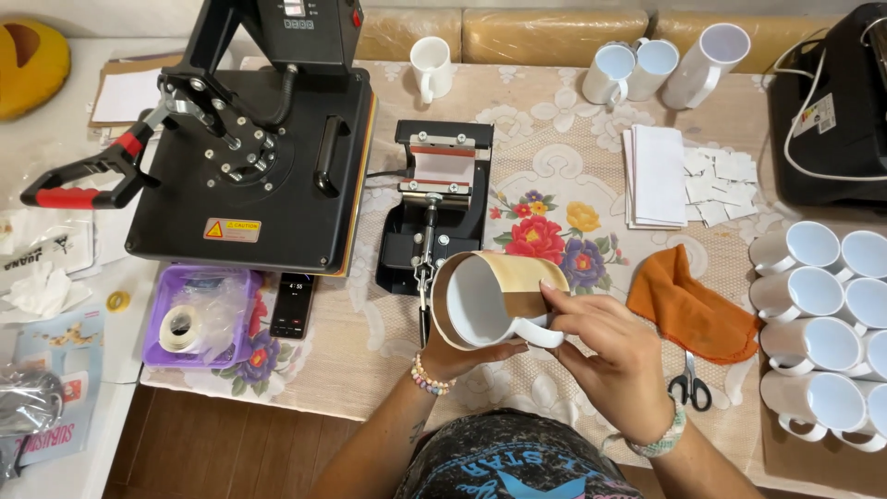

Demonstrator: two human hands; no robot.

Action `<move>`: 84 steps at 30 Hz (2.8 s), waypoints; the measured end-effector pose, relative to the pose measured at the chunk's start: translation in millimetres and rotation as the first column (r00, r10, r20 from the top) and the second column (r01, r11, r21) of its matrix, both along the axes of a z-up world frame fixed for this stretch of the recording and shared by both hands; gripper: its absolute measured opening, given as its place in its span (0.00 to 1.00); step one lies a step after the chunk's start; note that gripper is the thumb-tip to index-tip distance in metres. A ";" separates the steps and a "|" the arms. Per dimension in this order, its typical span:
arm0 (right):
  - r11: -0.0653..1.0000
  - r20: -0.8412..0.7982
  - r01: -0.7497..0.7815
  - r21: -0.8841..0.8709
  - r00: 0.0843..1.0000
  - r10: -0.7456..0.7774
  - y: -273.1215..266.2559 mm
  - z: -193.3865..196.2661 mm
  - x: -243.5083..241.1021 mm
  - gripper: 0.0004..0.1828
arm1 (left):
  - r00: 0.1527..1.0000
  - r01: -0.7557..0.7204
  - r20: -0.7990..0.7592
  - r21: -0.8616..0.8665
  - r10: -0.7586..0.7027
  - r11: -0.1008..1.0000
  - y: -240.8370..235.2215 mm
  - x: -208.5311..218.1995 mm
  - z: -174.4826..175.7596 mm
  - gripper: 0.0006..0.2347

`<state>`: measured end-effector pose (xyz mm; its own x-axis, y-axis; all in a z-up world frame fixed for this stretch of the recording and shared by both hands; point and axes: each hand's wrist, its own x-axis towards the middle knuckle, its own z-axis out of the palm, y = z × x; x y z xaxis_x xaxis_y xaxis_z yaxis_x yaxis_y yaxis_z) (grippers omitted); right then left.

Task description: Preparing a ceramic mug for printing by cleaning it and placing it into a heat press machine.

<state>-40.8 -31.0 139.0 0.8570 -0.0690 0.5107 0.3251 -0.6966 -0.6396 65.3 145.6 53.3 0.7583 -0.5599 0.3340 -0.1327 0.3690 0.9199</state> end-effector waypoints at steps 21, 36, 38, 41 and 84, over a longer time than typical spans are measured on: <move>0.997 -0.007 0.056 0.062 0.998 -0.056 -0.9 2.1 8.4 0.12 | 0.963 0.053 -0.267 0.052 -0.037 0.997 -4.4 -0.7 -39.2 0.39; 0.965 -0.120 0.213 0.153 0.973 -0.195 -2.7 -27.0 35.7 0.12 | 0.980 0.078 -0.192 0.151 -0.049 0.985 -11.2 18.0 -68.3 0.28; 0.944 -0.195 0.280 0.176 0.950 -0.245 -12.8 -38.9 45.9 0.13 | 0.996 -0.030 -0.083 0.154 0.043 0.988 -10.1 16.5 -75.8 0.35; 0.940 -0.276 0.314 0.136 0.923 -0.268 -30.9 -41.8 72.5 0.13 | 0.995 -0.101 0.016 0.240 0.100 0.966 8.4 9.9 -86.3 0.46; 0.698 -0.457 -0.049 -0.715 0.788 -0.413 -105.9 -217.6 321.8 0.17 | 0.313 -0.819 0.923 0.383 -0.225 0.427 119.8 5.4 -307.7 0.20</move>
<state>280.9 -136.9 -78.5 0.9921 -0.1031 -0.0720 -0.1025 -0.9947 0.0110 70.7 265.4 -254.4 0.5360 -0.7023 0.4684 -0.7856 -0.6181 -0.0278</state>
